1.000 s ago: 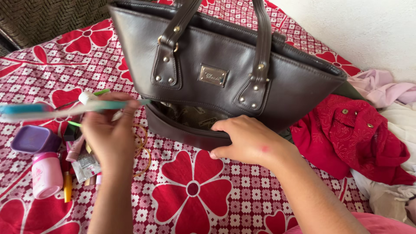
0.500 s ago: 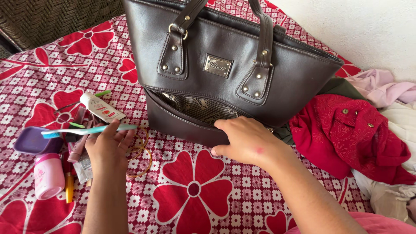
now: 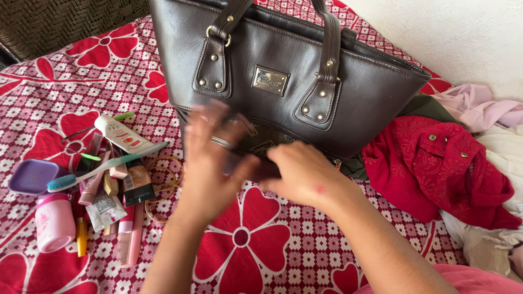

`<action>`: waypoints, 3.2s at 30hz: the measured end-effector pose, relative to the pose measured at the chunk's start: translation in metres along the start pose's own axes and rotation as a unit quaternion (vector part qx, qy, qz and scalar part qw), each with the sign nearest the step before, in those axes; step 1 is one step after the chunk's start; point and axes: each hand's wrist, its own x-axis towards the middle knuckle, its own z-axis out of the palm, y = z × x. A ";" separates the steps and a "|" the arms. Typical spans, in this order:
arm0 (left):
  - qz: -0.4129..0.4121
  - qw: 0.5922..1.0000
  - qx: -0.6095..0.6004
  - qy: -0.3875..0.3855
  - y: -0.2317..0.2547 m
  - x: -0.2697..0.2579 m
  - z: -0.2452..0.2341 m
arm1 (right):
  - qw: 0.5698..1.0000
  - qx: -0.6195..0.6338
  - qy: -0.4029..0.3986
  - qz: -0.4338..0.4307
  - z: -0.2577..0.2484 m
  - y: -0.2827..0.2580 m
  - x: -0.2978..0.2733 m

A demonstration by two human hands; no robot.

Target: The person packs a brown handbag with daily essentials including a wallet, coins, a toothbrush, and small toiletries. They open and close the bag's zippers, place items into the main compartment and side pocket, then set the bag aside.

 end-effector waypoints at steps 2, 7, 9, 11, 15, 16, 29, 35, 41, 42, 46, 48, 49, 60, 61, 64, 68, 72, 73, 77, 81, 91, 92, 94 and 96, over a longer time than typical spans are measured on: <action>-0.011 0.996 0.041 -0.072 0.015 0.006 0.002 | 0.981 0.109 0.151 -0.048 -0.004 0.006 0.001; -0.032 0.994 0.072 -0.079 0.011 0.008 -0.002 | 0.833 0.234 0.492 -0.098 -0.025 0.033 -0.001; -0.035 0.995 0.067 -0.062 0.007 0.002 0.001 | 0.816 0.159 0.556 -0.020 -0.025 0.041 -0.009; -0.025 0.996 0.080 -0.040 0.006 -0.004 0.006 | 0.795 0.100 0.598 0.008 -0.020 0.044 -0.013; -0.007 0.993 0.119 0.021 0.012 -0.016 0.008 | 0.745 -0.023 0.666 0.008 -0.006 0.048 -0.015; -0.014 0.991 0.129 0.025 0.014 -0.019 0.005 | 0.725 -0.064 0.685 0.018 -0.004 0.051 -0.017; -0.126 0.976 0.052 -0.171 0.077 -0.048 0.028 | 0.864 0.256 0.432 -0.027 0.007 0.104 -0.076; -0.053 0.992 -0.064 -0.096 0.124 -0.050 0.052 | 0.860 0.341 0.379 -0.005 0.030 0.107 -0.072; -0.148 0.982 -0.018 -0.112 0.169 -0.018 0.081 | 0.879 0.280 0.371 0.102 0.015 0.087 -0.067; -0.155 0.980 0.010 -0.121 0.174 -0.011 0.084 | 0.881 0.275 0.372 0.096 0.010 0.082 -0.068; -0.208 0.964 0.123 -0.111 0.168 0.006 0.089 | 0.894 0.259 0.355 0.083 -0.004 0.075 -0.065; -0.224 0.952 0.121 -0.171 0.156 0.008 0.088 | 0.893 0.266 0.360 0.049 -0.009 0.079 -0.063; -0.211 0.949 0.133 -0.191 0.151 0.010 0.090 | 0.891 0.269 0.364 0.031 -0.011 0.082 -0.061; -0.286 0.935 -0.107 -0.179 0.106 0.009 0.092 | 0.892 0.350 0.286 0.013 0.008 0.125 -0.045; -0.294 0.934 -0.105 -0.176 0.109 0.008 0.092 | 0.888 0.365 0.281 -0.013 0.012 0.129 -0.042; -0.310 0.932 -0.090 -0.165 0.119 0.007 0.087 | 0.908 0.366 0.203 0.006 0.026 0.134 -0.033; -0.320 0.930 -0.045 -0.174 0.127 0.006 0.075 | 0.905 0.375 0.202 0.009 0.037 0.136 -0.025; -0.318 0.927 -0.024 -0.196 0.128 0.005 0.066 | 0.915 0.358 0.186 0.024 0.036 0.131 -0.026; -0.326 0.925 -0.027 -0.192 0.128 0.005 0.064 | 0.922 0.341 0.181 0.027 0.033 0.128 -0.025; -0.335 0.925 0.000 -0.181 0.124 -0.002 0.059 | 0.929 0.331 0.161 0.044 0.024 0.123 -0.030; -0.318 0.933 0.054 -0.163 0.115 -0.004 0.054 | 0.937 0.303 0.168 0.050 0.018 0.116 -0.033; -0.353 0.913 0.104 -0.175 0.095 0.004 0.022 | 0.937 0.295 0.184 0.049 0.019 0.114 -0.029; -0.350 0.913 0.108 -0.178 0.094 0.005 0.019 | 0.937 0.293 0.180 0.055 0.019 0.113 -0.028; -0.346 0.914 0.112 -0.181 0.092 0.006 0.015 | 0.939 0.288 0.172 0.070 0.021 0.112 -0.025; -0.345 0.915 0.115 -0.176 0.092 0.009 0.012 | 0.938 0.292 0.180 0.060 0.020 0.113 -0.025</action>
